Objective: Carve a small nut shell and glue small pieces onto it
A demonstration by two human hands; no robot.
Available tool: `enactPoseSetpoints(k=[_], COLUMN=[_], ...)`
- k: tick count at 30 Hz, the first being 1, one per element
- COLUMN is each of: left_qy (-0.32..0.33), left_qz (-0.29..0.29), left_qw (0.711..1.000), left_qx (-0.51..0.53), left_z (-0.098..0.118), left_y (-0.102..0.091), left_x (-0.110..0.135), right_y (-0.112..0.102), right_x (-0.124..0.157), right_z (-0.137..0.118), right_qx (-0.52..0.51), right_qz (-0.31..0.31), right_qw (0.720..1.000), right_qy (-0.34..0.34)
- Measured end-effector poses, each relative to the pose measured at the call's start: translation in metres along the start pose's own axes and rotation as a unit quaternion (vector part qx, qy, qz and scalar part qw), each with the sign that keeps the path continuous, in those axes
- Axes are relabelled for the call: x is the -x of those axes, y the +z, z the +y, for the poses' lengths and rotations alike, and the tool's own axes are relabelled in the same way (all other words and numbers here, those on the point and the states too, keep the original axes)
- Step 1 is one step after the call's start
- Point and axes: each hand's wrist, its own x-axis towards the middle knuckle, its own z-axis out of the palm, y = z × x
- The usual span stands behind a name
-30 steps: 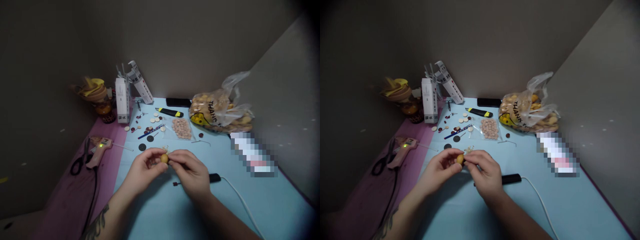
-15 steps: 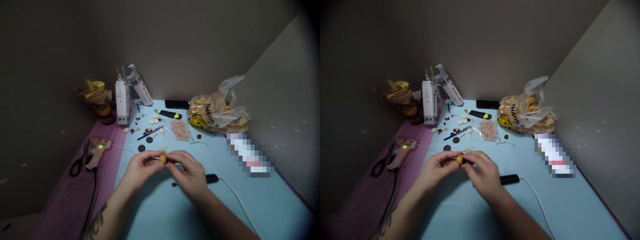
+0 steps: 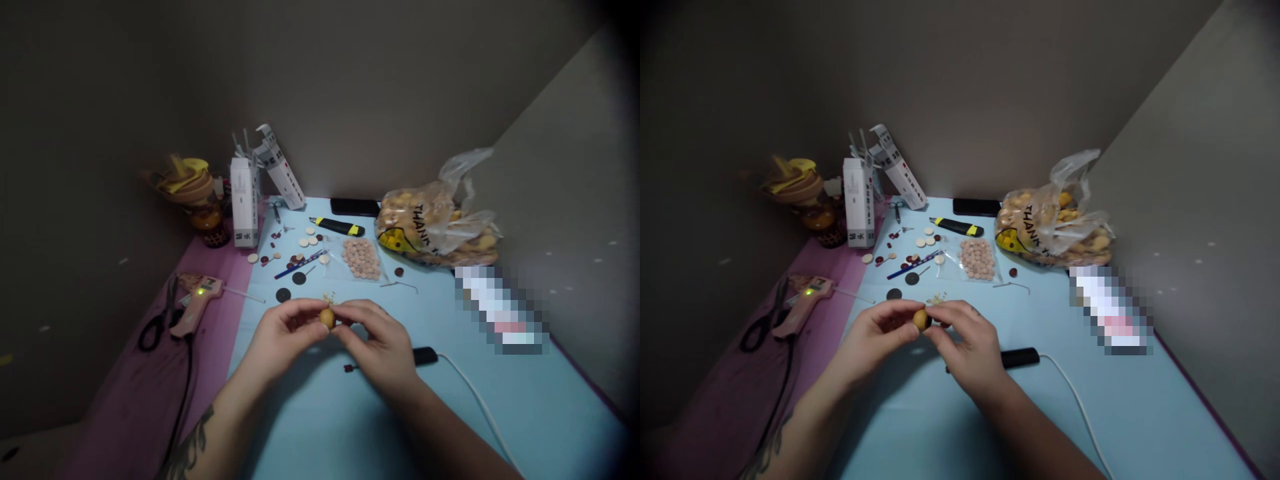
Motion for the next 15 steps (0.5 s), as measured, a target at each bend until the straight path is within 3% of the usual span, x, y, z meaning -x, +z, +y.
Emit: enactPoseSetpoints(k=[11, 15], left_qy=[-0.008, -0.031], left_qz=[0.004, -0.009], left_qw=[1.000, 0.999], left_qx=[-0.013, 0.032], left_z=[-0.0009, -0.0019], left_y=[-0.0002, 0.0016], left_x=[-0.0004, 0.0005], right_y=[0.0003, -0.0003], right_x=[0.0003, 0.0000], right_z=[0.0015, 0.0031], right_qx=[-0.009, -0.012], right_qz=[-0.006, -0.017], right_qw=[1.000, 1.000], right_qy=[0.015, 0.021])
